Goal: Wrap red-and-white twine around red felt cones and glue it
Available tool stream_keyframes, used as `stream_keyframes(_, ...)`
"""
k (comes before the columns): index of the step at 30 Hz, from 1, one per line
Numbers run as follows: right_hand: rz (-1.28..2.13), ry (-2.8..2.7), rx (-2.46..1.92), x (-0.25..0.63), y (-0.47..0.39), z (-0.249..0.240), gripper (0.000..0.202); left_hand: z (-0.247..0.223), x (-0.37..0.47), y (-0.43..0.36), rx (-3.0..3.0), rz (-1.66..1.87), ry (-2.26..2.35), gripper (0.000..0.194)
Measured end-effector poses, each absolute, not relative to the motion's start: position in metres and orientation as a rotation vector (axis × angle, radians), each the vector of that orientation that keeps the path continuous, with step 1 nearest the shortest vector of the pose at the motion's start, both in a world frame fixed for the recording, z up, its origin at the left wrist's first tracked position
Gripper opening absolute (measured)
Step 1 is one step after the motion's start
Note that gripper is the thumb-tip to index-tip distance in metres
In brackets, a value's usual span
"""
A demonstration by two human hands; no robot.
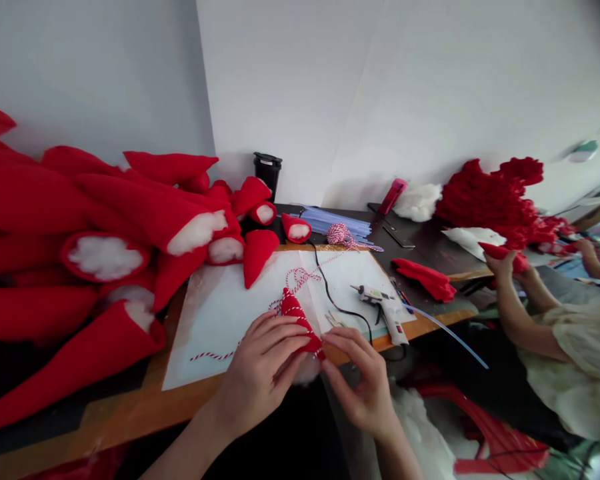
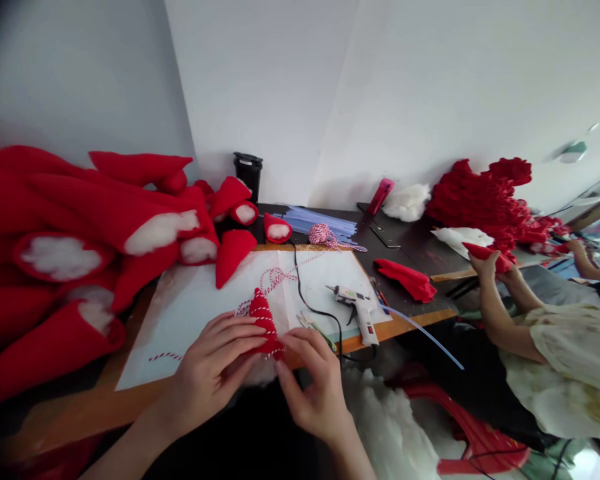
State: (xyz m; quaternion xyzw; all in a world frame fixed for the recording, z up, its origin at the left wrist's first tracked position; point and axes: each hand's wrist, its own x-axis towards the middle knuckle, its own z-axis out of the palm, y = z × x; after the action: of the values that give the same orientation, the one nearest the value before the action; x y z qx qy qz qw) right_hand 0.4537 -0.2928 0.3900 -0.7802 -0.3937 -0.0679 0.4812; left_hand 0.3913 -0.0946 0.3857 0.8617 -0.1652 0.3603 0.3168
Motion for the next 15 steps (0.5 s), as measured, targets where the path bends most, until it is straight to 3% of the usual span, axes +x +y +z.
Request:
stream_keyframes(7, -0.176, -0.883, -1.869, 0.444, -0.288, 0.376, 0.027, 0.393, 0.399, -0.104, 2.278, 0.883, -0.444, 0.015)
stream_keyframes(15, -0.19, -0.818, -1.776, 0.442, -0.286, 0.364, 0.034, 0.391, 0.404, -0.108, 2.268, 0.941, -0.343, 0.015)
